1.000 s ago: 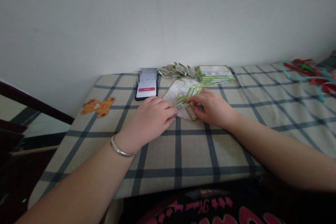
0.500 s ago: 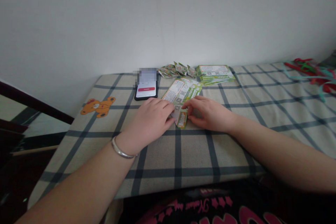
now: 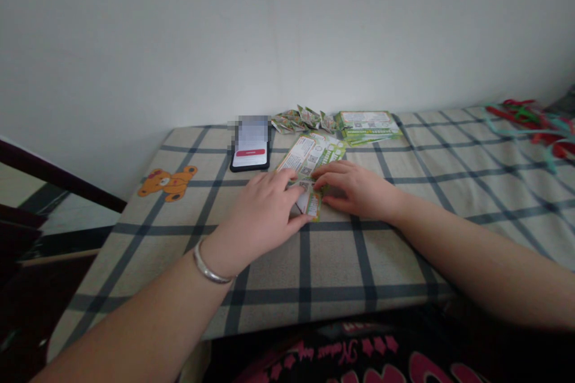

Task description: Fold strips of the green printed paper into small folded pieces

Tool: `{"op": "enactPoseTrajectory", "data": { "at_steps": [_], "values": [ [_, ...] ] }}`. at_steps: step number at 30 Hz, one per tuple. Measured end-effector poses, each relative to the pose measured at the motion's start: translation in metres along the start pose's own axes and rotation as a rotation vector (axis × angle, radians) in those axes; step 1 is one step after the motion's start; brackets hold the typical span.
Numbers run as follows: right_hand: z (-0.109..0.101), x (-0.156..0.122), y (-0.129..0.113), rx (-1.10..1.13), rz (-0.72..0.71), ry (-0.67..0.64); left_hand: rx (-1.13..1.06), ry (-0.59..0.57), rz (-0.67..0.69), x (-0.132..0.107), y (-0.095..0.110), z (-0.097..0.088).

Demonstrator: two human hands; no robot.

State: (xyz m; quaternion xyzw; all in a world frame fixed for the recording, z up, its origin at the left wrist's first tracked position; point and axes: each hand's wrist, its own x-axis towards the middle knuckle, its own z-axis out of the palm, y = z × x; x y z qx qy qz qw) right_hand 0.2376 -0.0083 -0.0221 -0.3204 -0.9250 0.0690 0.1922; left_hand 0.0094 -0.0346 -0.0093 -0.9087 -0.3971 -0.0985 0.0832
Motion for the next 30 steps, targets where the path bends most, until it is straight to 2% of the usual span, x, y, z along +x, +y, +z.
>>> {"op": "enactPoseTrajectory", "data": {
  "at_steps": [7, 16, 20, 30],
  "values": [
    [0.002, 0.001, -0.004, -0.087, 0.061, 0.035, -0.022, 0.021, 0.0, 0.001, -0.001, 0.001],
    [0.001, 0.0, -0.001, -0.066, 0.008, 0.016, -0.074, -0.017, -0.01, 0.003, -0.005, 0.002],
    [0.0, 0.0, -0.003, -0.119, 0.003, 0.027, -0.049, 0.008, -0.042, 0.003, -0.006, 0.0],
    [0.002, -0.001, -0.004, -0.19, 0.006, 0.046, -0.148, -0.031, -0.048, 0.008, -0.012, 0.004]
  ]
}}
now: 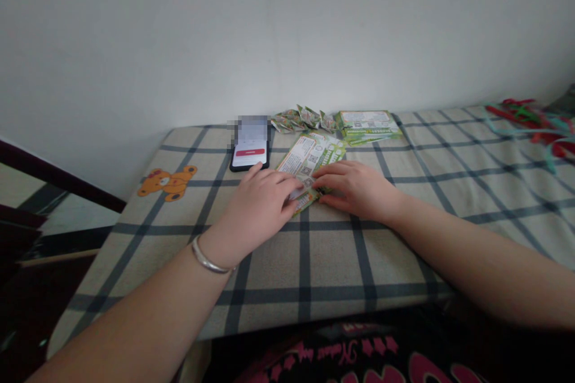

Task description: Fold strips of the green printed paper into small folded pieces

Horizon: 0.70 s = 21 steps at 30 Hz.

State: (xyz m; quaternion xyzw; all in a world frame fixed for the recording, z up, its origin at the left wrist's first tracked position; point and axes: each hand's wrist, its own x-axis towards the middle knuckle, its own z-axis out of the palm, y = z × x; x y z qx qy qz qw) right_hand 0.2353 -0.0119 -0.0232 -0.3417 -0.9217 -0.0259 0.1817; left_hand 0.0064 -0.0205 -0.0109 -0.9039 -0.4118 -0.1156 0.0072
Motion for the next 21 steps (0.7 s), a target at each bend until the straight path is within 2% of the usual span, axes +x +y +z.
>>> {"op": "enactPoseTrajectory", "data": {
  "at_steps": [12, 21],
  "values": [
    [-0.006, 0.003, -0.008, -0.011, -0.018, -0.069, -0.12, 0.025, 0.048, 0.001, -0.009, 0.008],
    [-0.005, 0.002, -0.012, -0.081, -0.022, -0.043, -0.113, 0.005, 0.094, 0.0, -0.008, 0.005]
  ]
}}
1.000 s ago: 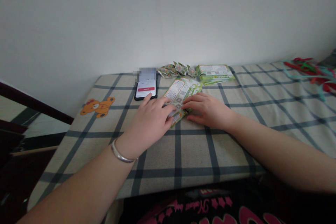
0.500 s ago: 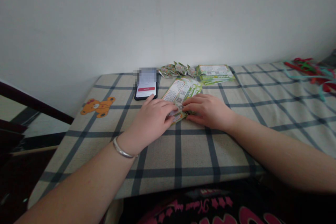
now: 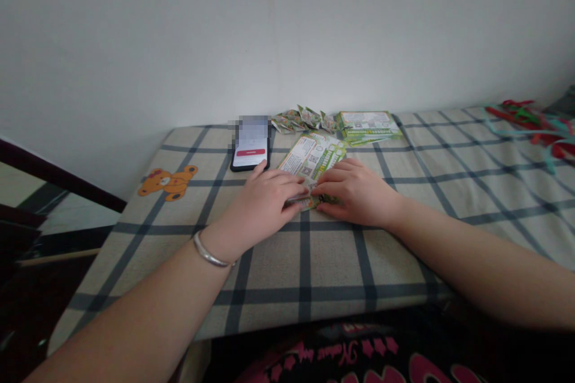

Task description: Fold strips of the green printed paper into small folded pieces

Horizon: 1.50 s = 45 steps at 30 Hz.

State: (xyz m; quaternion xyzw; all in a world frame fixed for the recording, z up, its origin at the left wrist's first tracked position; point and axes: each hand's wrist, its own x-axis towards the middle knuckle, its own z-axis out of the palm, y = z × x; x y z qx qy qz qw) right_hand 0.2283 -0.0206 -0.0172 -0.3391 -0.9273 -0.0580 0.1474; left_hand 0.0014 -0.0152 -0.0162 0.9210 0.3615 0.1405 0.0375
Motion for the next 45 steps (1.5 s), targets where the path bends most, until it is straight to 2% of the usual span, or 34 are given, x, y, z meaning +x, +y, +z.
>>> {"op": "enactPoseTrajectory", "data": {
  "at_steps": [6, 18, 26, 34, 41, 45],
  "values": [
    [0.002, 0.0, 0.0, -0.002, 0.012, -0.027, 0.054, 0.004, 0.002, -0.001, 0.006, -0.003],
    [0.003, 0.002, -0.008, -0.1, -0.05, 0.014, 0.038, -0.007, 0.002, 0.0, 0.004, -0.004],
    [0.004, 0.003, -0.01, -0.114, -0.028, 0.028, 0.048, 0.008, 0.019, 0.0, 0.004, -0.005],
    [0.002, 0.004, -0.01, -0.152, -0.087, 0.014, 0.053, 0.012, 0.015, 0.0, 0.006, -0.007],
    [0.005, 0.006, -0.011, 0.0, 0.063, 0.01, 0.064, 0.023, 0.021, 0.001, 0.002, -0.005],
    [0.003, 0.005, -0.012, 0.03, 0.086, -0.021, 0.074, 0.018, 0.028, 0.002, -0.001, -0.004]
  ]
}}
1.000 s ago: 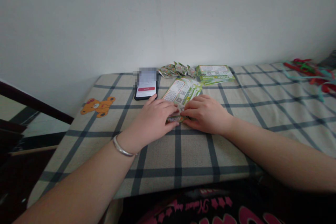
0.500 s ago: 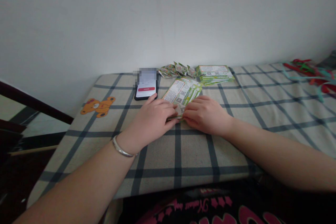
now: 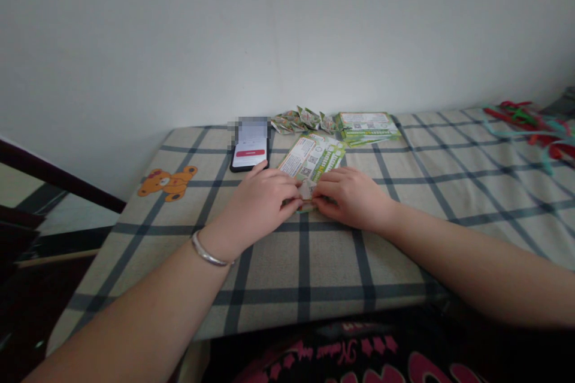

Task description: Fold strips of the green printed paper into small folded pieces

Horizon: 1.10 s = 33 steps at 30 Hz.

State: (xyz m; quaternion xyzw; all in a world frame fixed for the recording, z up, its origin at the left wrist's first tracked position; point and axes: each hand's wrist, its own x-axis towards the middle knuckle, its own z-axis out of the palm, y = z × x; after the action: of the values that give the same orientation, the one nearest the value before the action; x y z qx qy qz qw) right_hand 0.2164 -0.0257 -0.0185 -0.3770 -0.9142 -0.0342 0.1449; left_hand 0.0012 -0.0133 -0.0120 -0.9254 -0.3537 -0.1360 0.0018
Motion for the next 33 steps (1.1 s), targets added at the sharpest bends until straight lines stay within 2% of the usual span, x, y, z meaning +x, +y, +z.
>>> {"op": "enactPoseTrajectory", "data": {
  "at_steps": [8, 22, 27, 33],
  "values": [
    [-0.0013, -0.004, 0.0038, -0.02, 0.081, -0.007, -0.038, 0.009, 0.056, 0.0022, -0.0029, 0.0018],
    [0.0022, 0.0024, 0.0021, 0.019, 0.168, -0.031, -0.047, 0.01, -0.064, 0.005, 0.0027, 0.0077],
    [0.0036, 0.0035, 0.0015, -0.006, 0.176, -0.031, -0.033, -0.01, -0.095, 0.0065, 0.0045, 0.0066],
    [0.006, 0.0046, 0.0059, -0.042, 0.119, -0.028, 0.008, -0.01, -0.042, 0.0037, 0.0048, 0.0068]
  ]
}}
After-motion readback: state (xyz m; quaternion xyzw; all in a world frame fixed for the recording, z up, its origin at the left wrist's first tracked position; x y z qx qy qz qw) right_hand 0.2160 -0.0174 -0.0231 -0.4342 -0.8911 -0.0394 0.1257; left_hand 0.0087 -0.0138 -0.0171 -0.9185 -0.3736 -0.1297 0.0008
